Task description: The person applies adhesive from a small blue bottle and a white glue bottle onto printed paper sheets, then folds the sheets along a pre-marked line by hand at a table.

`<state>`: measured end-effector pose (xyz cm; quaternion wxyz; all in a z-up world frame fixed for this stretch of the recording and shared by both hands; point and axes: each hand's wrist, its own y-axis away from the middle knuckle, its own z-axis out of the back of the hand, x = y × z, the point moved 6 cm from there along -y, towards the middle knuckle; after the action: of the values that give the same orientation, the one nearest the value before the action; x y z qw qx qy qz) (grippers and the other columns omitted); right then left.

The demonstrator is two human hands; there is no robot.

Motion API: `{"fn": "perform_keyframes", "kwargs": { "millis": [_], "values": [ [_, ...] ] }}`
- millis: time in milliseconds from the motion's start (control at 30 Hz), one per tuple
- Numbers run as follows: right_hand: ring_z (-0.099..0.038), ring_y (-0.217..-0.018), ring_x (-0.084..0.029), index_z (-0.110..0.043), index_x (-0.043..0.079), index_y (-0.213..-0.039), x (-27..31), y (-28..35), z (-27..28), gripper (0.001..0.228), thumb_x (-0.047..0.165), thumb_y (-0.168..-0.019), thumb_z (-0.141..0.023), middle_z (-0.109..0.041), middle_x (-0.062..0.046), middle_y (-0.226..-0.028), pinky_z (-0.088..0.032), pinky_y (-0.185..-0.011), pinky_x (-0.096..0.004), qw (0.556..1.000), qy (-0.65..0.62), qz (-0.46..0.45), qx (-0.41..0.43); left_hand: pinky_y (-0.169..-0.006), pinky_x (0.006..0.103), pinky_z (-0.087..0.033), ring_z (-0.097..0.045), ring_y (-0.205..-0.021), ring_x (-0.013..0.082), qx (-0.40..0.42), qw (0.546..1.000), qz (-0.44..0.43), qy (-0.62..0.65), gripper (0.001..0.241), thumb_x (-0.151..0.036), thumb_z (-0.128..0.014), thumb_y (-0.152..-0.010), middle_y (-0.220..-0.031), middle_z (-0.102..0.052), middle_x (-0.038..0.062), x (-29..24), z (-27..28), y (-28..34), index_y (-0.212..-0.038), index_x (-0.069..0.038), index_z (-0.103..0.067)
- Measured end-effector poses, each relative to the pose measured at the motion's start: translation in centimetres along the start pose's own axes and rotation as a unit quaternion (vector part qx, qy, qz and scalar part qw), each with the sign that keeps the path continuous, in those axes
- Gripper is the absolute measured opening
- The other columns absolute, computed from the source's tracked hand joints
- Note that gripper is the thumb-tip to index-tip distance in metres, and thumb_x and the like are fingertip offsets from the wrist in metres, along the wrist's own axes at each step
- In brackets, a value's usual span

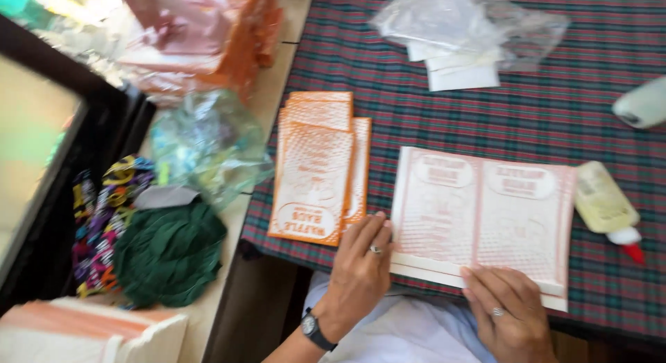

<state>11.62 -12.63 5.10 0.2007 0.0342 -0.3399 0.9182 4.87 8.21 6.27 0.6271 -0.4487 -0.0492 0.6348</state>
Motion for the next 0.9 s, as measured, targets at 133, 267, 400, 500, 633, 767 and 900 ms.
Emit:
{"fn": "perform_keyframes", "kwargs": {
  "millis": [133, 267, 400, 500, 633, 767, 900],
  "values": [
    [-0.067, -0.104, -0.022, -0.074, 0.004, -0.118, -0.1, -0.2, 0.6, 0.025, 0.012, -0.095, -0.069, -0.073, -0.006, -0.115, -0.049, -0.100, -0.040, 1.000, 0.010, -0.022, 0.003, -0.123, 0.0585, -0.032, -0.037, -0.150, 0.0458, 0.098, 0.994, 0.047, -0.006, 0.039, -0.009, -0.028, -0.110, -0.155, -0.046, 0.025, -0.2, -1.5, 0.9, -0.140, 0.003, -0.049],
    [-0.068, -0.106, -0.020, -0.074, 0.007, -0.118, -0.4, 0.2, 0.3, 0.025, 0.015, -0.095, -0.069, -0.074, -0.005, -0.116, -0.046, -0.106, -0.040, 1.000, 0.017, -0.026, 0.007, -0.106, 0.0567, -0.042, -0.055, -0.124, 0.0455, 0.134, 0.984, -0.113, 0.023, 0.017, 0.004, -0.042, -0.103, -0.132, -0.054, 0.028, -2.0, 0.2, -0.4, -0.117, 0.004, -0.051],
    [-0.067, -0.103, -0.017, -0.075, 0.011, -0.114, -0.8, 0.0, 0.3, 0.022, 0.017, -0.094, -0.071, -0.073, -0.001, -0.113, -0.043, -0.106, -0.039, 0.999, 0.008, -0.037, 0.016, -0.085, 0.0424, -0.044, -0.052, -0.096, 0.0331, 0.266, 0.948, -0.172, -0.016, 0.014, 0.004, -0.055, -0.102, -0.090, -0.052, 0.014, -1.6, 0.2, -0.9, -0.088, 0.003, -0.058],
    [-0.066, -0.094, -0.017, -0.074, 0.011, -0.108, -0.6, -1.2, 0.5, 0.018, 0.021, -0.094, -0.070, -0.073, 0.001, -0.105, -0.044, -0.101, -0.041, 0.998, 0.013, -0.044, 0.033, -0.073, 0.0387, -0.038, -0.046, -0.082, 0.0284, 0.290, 0.933, -0.211, -0.033, 0.022, 0.009, -0.062, -0.099, -0.079, -0.054, 0.011, -1.6, -0.2, -1.3, -0.078, 0.003, -0.061],
    [-0.066, -0.087, -0.018, -0.074, 0.013, -0.100, -0.2, -3.0, 0.4, 0.016, 0.024, -0.089, -0.075, -0.071, 0.002, -0.094, -0.045, -0.098, -0.044, 0.996, 0.025, -0.052, 0.070, -0.067, 0.0382, -0.038, -0.046, -0.078, 0.0280, 0.301, 0.894, -0.312, -0.116, 0.034, 0.006, -0.068, -0.097, -0.071, -0.051, 0.009, -2.8, -0.4, -2.4, -0.065, -0.003, -0.058],
    [-0.060, -0.085, -0.026, -0.072, 0.009, -0.103, 1.4, -5.6, 0.8, 0.019, 0.022, -0.090, -0.074, -0.068, -0.005, -0.098, -0.047, -0.076, -0.042, 0.997, 0.038, -0.002, 0.066, -0.064, 0.0360, -0.036, -0.044, -0.075, 0.0259, 0.257, 0.900, -0.342, -0.080, 0.035, 0.009, -0.065, -0.098, -0.074, -0.052, 0.008, -4.5, -0.7, -3.0, -0.067, -0.006, -0.055],
    [-0.054, -0.068, -0.024, -0.070, -0.005, -0.097, 2.0, -6.6, 1.6, 0.013, -0.006, -0.094, -0.057, -0.063, -0.010, -0.082, -0.048, -0.057, -0.036, 0.996, -0.032, 0.072, 0.052, -0.062, 0.0408, -0.030, -0.042, -0.072, 0.0282, 0.229, 0.936, -0.265, 0.014, 0.026, 0.005, -0.052, -0.105, -0.076, -0.045, 0.010, -5.6, -0.3, -3.7, -0.079, 0.001, -0.051]
  ]
}}
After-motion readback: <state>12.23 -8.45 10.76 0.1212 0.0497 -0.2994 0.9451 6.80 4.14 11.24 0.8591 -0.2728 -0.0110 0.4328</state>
